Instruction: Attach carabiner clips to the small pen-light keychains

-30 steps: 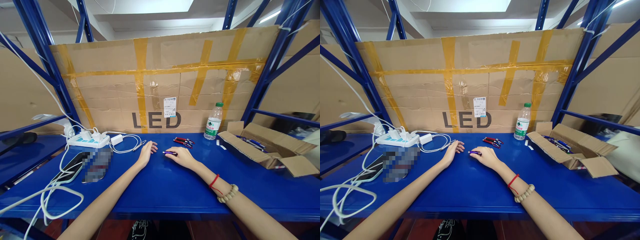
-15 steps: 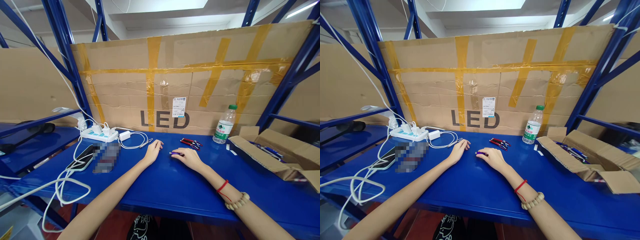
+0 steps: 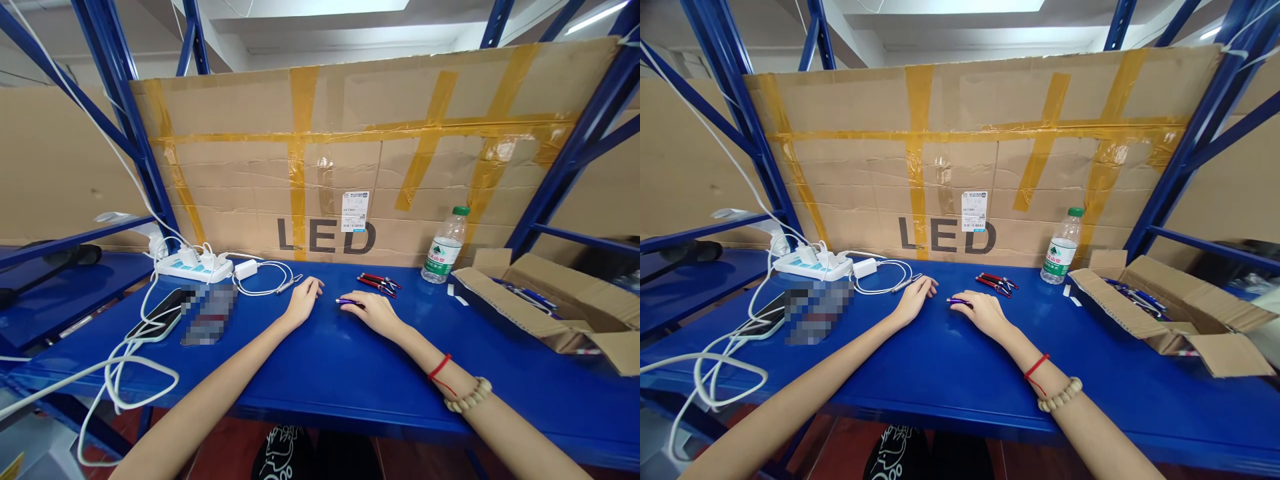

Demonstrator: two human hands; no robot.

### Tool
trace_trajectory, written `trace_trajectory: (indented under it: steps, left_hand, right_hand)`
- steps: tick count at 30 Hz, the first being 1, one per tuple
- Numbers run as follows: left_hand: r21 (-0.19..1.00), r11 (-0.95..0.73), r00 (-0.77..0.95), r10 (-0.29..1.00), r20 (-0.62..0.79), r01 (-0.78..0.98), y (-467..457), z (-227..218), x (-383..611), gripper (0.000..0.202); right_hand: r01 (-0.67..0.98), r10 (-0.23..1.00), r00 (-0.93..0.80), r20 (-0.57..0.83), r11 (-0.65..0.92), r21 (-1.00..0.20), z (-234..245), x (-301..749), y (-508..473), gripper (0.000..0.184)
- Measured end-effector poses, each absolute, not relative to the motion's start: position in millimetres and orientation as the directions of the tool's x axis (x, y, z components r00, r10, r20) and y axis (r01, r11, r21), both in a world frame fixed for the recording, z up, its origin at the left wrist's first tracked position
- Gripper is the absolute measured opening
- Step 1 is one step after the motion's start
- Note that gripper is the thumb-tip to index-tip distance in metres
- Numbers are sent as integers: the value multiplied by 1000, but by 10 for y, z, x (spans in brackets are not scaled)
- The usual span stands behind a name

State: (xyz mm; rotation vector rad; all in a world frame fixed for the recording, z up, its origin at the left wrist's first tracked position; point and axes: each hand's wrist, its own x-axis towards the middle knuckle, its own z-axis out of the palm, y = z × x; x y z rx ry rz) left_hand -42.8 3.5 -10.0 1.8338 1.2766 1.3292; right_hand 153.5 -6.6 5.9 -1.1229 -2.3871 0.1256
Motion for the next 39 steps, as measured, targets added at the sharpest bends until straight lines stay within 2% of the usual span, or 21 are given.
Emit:
trace_trajectory:
  steps: [39]
  left_hand:
    - [822,-399,50,908,416,406,0,-63,-407,30]
  right_hand:
    - [697,732,-552,399,668,-262,90,1527,-109,30]
